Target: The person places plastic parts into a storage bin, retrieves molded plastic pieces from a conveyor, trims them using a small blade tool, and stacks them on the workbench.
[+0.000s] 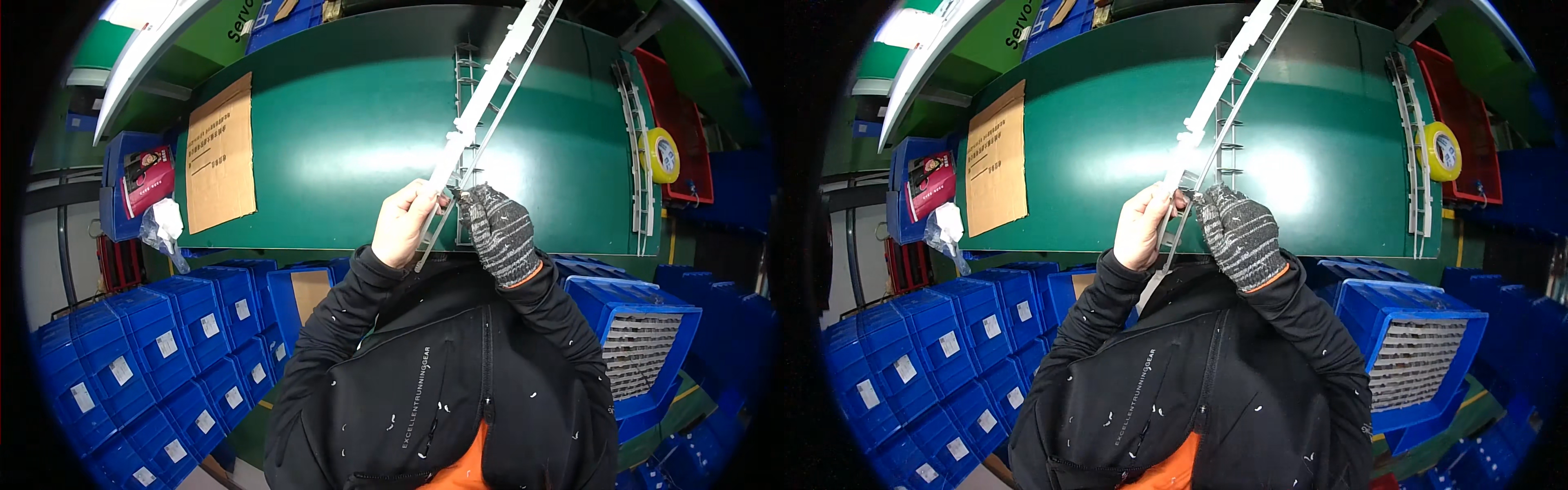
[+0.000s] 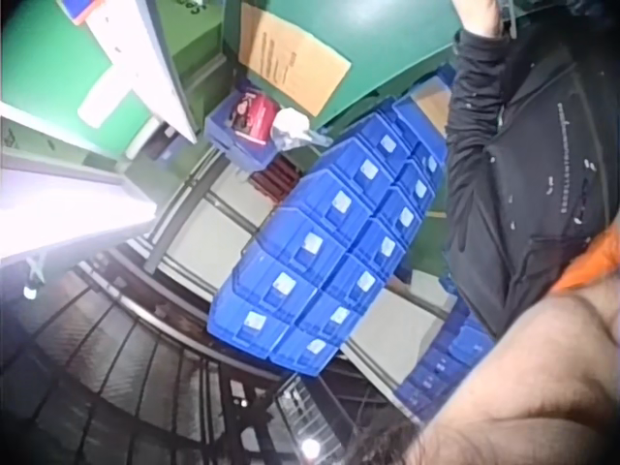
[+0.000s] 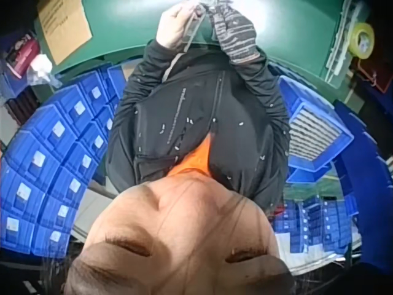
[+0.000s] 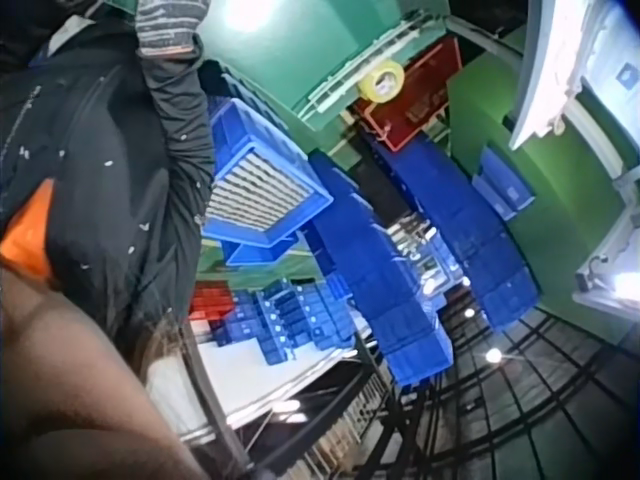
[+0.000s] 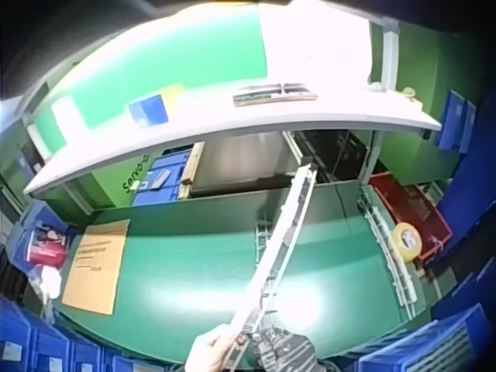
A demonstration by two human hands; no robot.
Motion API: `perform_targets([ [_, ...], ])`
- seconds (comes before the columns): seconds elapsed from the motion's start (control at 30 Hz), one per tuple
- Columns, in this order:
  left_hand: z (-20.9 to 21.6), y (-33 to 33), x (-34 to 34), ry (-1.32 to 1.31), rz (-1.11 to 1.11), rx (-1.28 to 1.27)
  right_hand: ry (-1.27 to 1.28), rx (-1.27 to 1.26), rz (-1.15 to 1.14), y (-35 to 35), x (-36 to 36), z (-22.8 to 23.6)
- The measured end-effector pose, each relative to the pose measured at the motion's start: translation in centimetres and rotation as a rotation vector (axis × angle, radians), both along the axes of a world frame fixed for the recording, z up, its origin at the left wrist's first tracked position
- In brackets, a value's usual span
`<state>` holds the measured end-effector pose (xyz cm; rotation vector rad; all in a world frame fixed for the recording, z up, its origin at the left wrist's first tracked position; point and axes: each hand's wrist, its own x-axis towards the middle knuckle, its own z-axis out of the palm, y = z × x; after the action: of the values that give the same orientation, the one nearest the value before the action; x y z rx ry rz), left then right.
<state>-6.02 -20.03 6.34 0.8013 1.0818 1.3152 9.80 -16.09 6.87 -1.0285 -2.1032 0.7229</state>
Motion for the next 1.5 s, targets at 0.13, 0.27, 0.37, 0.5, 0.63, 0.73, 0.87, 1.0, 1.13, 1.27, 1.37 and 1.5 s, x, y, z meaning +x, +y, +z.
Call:
perform_targets([
  [0.13, 0.0, 0.2, 0.5, 0.245, 0.103, 0.012, 0.116, -0.451, 0.207, 0.2, 1.0, 0.8],
  [0.27, 0.2, 1.3, 0.0, 0.906, 0.152, 0.383, 0.889, -1.342, 0.591, 0.3, 2.5, 0.9],
  [0.37, -0.9, 1.1, -0.9, 0.836, 0.05, 0.212, 1.08, -1.413, 0.597, 1.6, 3.3, 2.4],
  [0.5, 0.5, 0.7, -1.3, 0.2, -0.035, -0.067, 0.746, -1.102, -0.123, 2.6, 3.4, 2.5],
  [0.63, 0.5, 0.8, -1.1, -0.043, -0.277, -0.219, 0.668, -0.966, -0.26, 1.7, 1.5, 3.3],
  [0.73, 0.9, 0.6, -0.7, -0.23, -0.339, -0.196, 0.861, -0.962, -0.186, 2.3, 1.8, 2.7],
  [0.87, 2.9, 0.2, 0.8, 0.462, -0.136, 0.13, 0.713, -0.909, -0.116, 4.4, 1.7, 3.3],
  [1.0, 2.9, 0.4, 0.7, 0.382, -0.215, -0.06, 0.584, -1.066, 0.018, 6.4, 1.0, 4.7],
  [1.13, 2.6, 0.3, -0.9, -0.031, -0.095, -0.274, 0.16, -0.262, -0.032, 5.8, 1.2, 1.4],
  [1.27, 1.8, 0.8, -3.1, -0.069, -0.036, -0.324, 0.102, -0.265, 0.151, 2.5, -0.3, 1.7],
  [1.37, 1.1, 1.2, -3.9, -0.096, -0.033, -0.327, -0.028, -0.169, 0.047, 1.9, -2.4, 0.4],
  [1.5, 0.8, 1.3, -4.7, -0.084, 0.016, -0.354, -0.08, -0.306, 0.225, 2.2, -3.6, 0.4],
])
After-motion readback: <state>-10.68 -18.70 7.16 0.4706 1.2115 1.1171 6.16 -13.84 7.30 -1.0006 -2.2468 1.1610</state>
